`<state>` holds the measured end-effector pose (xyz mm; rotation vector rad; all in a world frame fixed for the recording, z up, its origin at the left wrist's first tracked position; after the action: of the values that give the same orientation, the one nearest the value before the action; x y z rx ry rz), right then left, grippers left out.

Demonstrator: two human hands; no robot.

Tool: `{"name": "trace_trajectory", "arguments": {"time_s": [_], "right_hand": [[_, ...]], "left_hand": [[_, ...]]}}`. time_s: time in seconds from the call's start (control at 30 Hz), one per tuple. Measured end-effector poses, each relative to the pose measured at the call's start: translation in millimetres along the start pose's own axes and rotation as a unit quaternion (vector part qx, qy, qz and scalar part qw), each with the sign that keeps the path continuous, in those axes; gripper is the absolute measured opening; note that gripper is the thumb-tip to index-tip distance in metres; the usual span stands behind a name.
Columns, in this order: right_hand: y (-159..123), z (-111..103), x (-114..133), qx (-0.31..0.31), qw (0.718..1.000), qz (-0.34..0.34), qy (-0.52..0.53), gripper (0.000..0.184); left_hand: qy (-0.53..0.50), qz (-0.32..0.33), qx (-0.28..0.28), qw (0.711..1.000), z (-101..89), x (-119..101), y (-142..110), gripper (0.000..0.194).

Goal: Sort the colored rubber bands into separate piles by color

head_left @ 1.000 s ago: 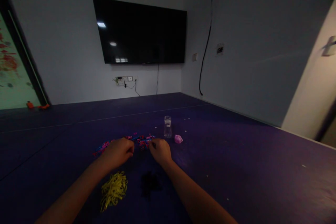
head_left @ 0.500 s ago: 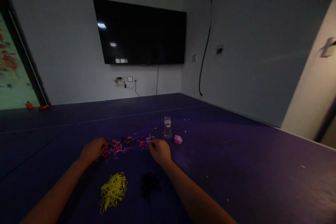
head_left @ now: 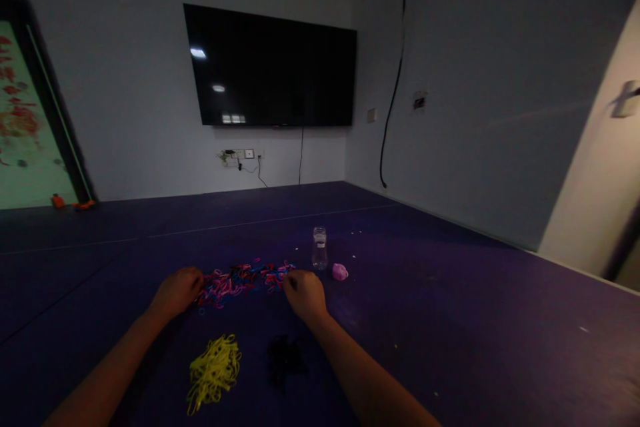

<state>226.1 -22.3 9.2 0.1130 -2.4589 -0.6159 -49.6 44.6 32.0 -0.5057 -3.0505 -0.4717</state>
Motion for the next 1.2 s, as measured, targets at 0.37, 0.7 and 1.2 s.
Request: {"name": "trace_trajectory", "arguments": {"time_s": [0.37,0.7,1.2], "right_hand": [[-2.0,-0.8,3.1,0.006,1.000,0.006,0.009,0.029],[-3.5,4.0,2.1,0.016,1.000,-0.001,0.006,0.025],[-2.5,7.0,2.7,0.022,1.000,-0.017,0.013,0.027]], "left_hand": [[-0.038,0.046,-0.073,0.996,14.9,1.5,4.6,0.025],[-0.143,0.043,-0.132,0.980,22.3,-2.7,2.4,0.022],[-0.140,0.043,-0.104,0.984,22.8,-7.6,-0.9,0.020]]}}
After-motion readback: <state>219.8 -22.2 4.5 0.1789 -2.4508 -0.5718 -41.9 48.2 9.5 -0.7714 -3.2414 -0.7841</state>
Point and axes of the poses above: each hand's wrist, its own y-axis towards the middle knuckle, its own z-axis out of the palm, x = y × z, the point moved 1 cm from there along y, towards the middle knuckle, and after that the axes turned 6 degrees about y, right-handed, at the moved point
